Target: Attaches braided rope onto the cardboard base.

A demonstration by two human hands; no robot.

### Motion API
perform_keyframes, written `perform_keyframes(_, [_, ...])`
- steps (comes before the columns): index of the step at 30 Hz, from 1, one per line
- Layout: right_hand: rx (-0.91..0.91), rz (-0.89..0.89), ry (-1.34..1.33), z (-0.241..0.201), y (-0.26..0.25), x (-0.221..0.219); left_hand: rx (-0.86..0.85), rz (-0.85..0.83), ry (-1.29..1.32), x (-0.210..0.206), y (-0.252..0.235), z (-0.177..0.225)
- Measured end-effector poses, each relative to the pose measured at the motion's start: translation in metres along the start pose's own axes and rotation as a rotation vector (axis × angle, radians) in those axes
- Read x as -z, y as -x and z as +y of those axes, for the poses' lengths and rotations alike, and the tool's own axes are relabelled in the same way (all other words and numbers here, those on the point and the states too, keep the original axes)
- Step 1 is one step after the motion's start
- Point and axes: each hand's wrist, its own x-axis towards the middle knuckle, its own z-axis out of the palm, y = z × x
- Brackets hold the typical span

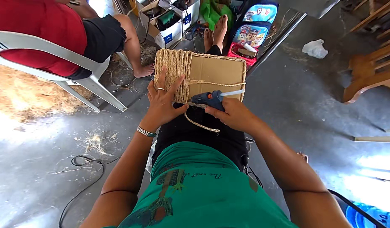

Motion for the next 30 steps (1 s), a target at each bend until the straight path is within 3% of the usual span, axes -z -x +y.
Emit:
perform_keyframes(22, [-0.006,0.013,0.009,0.006,-0.009,0.013,-0.020,0.012,-0.021,0.005,0.009,0.013])
perform_keyframes(30, [-0.023,0.009,0.076,-0.004,0.009,0.011,-0.013,0.046,-0.025,-0.002,0.010,0.009])
